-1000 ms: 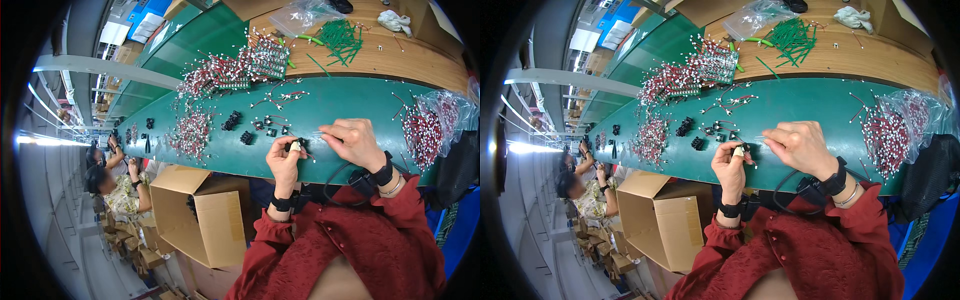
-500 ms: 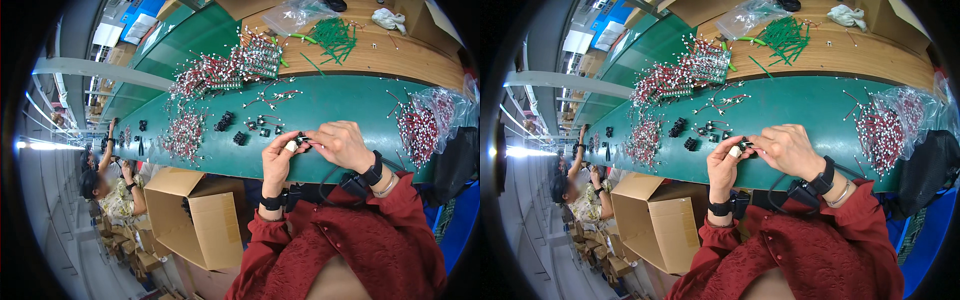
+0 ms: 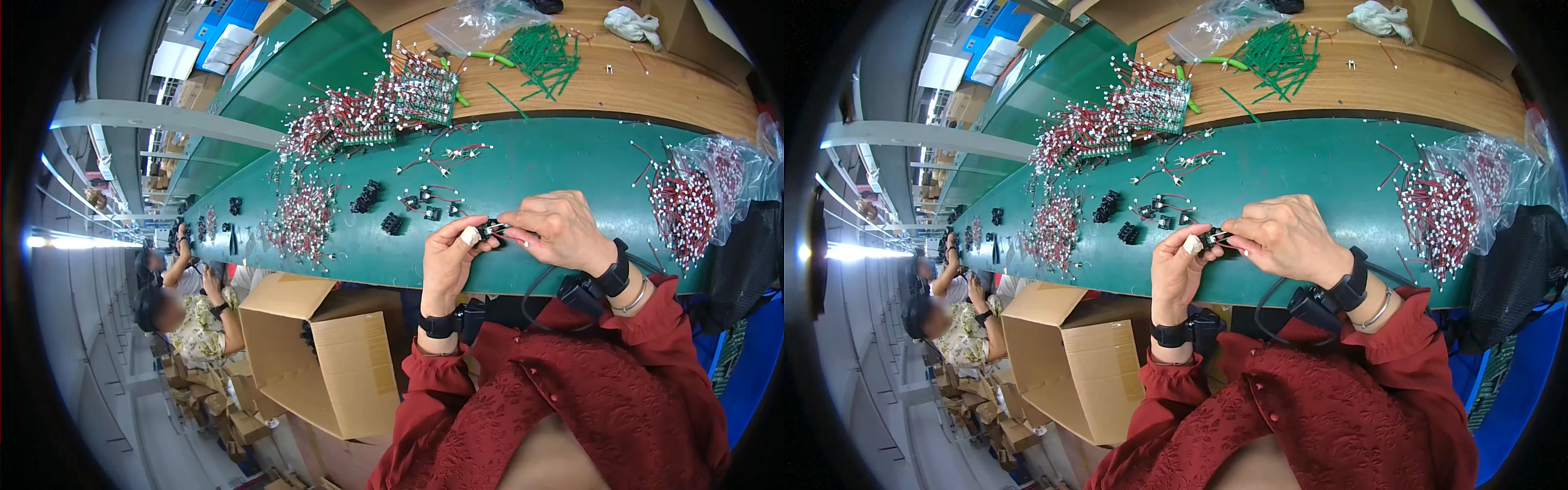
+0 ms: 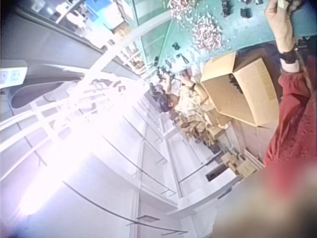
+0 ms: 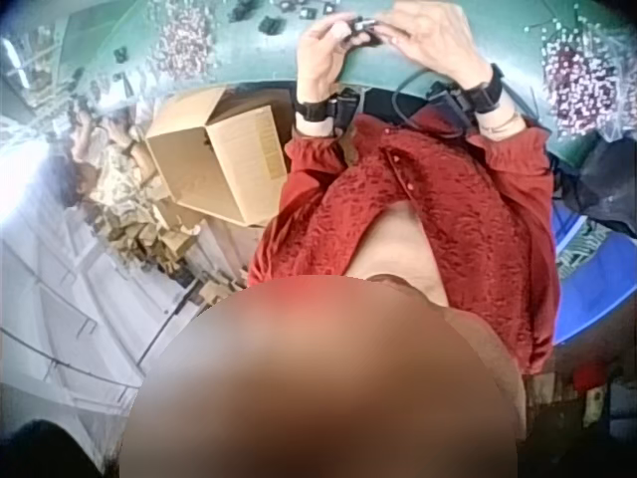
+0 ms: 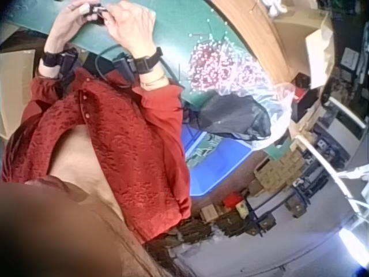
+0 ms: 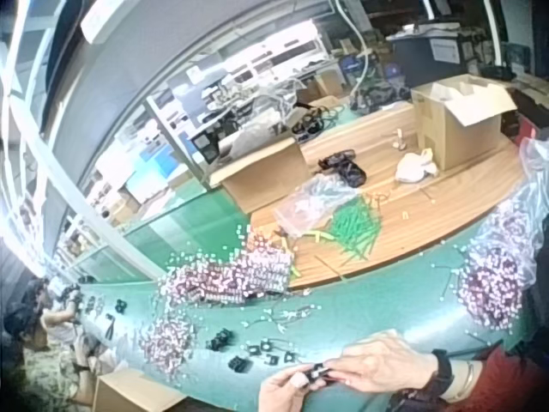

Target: The person assembles small electronic components at a workstation, inserting wires into black plastic housings and securing them with a tool. Completed units are placed into a cardboard box. The person handles wires, connectors, and housings throughout the task.

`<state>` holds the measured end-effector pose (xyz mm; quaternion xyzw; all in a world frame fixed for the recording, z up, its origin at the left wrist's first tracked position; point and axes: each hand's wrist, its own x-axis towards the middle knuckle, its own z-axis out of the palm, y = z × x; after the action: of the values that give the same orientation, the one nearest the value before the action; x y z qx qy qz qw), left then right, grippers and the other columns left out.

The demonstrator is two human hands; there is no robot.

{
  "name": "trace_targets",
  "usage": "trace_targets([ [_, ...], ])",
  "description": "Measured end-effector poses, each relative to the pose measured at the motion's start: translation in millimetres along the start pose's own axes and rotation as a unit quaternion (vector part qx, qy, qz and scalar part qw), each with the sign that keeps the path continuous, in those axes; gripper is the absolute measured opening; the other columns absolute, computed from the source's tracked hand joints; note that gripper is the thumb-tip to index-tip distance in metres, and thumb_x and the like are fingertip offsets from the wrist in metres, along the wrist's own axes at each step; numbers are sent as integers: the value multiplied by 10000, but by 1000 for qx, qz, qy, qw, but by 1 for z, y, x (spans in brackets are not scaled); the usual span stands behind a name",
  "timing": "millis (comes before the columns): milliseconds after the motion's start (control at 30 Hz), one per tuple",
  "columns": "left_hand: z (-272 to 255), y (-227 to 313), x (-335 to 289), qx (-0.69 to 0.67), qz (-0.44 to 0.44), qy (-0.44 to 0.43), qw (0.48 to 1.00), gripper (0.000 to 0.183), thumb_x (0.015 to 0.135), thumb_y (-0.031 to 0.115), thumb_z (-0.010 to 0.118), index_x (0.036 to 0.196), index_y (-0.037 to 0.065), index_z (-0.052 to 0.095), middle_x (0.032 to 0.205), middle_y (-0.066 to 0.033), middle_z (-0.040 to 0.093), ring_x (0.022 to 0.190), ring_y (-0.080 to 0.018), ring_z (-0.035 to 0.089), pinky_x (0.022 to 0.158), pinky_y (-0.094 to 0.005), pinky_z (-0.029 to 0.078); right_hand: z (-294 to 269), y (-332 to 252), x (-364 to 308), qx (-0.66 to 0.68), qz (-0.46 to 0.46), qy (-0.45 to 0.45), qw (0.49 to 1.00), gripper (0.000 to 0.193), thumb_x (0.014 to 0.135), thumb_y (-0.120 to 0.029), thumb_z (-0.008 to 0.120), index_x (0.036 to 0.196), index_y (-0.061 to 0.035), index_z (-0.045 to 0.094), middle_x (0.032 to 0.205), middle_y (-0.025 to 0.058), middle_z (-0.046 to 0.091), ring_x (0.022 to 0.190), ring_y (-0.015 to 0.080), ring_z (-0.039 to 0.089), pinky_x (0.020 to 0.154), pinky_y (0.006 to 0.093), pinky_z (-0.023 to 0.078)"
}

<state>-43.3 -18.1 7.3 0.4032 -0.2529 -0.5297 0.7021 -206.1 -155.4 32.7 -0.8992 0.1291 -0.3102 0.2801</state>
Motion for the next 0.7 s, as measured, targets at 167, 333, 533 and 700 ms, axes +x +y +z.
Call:
trace_targets([
  [167,3,-3,-5,15,-40,68,997,333,866,125,643,1137,-60,582,953,-141,645,799,-233,656,711,-281,551,-3,0,0,6,-11,6,1000,162,709,-169,721,857,-106,706,645,26,586,604,217,596,518,340,453],
  [333,2,-4,-8,-31,-35,58,997,353,847,122,666,1134,-64,579,962,-162,643,810,-254,660,725,-286,567,-2,-2,0,27,17,-20,999,138,738,-192,689,867,-143,698,661,8,575,653,224,605,538,365,411],
  [533,3,-7,-9,-42,-40,58,997,259,885,43,595,1112,-80,588,957,-177,649,829,-267,672,731,-297,571,-5,-4,0,21,9,-11,1000,148,702,-155,717,845,-118,707,642,19,586,595,219,594,507,348,435],
  [700,6,-8,-9,-37,-40,65,996,232,868,12,605,1079,-84,609,963,-180,649,831,-281,673,742,-307,573,-4,-10,-1,-4,10,2,1000,137,693,-158,703,827,-129,705,618,8,563,584,217,588,491,346,415],
])
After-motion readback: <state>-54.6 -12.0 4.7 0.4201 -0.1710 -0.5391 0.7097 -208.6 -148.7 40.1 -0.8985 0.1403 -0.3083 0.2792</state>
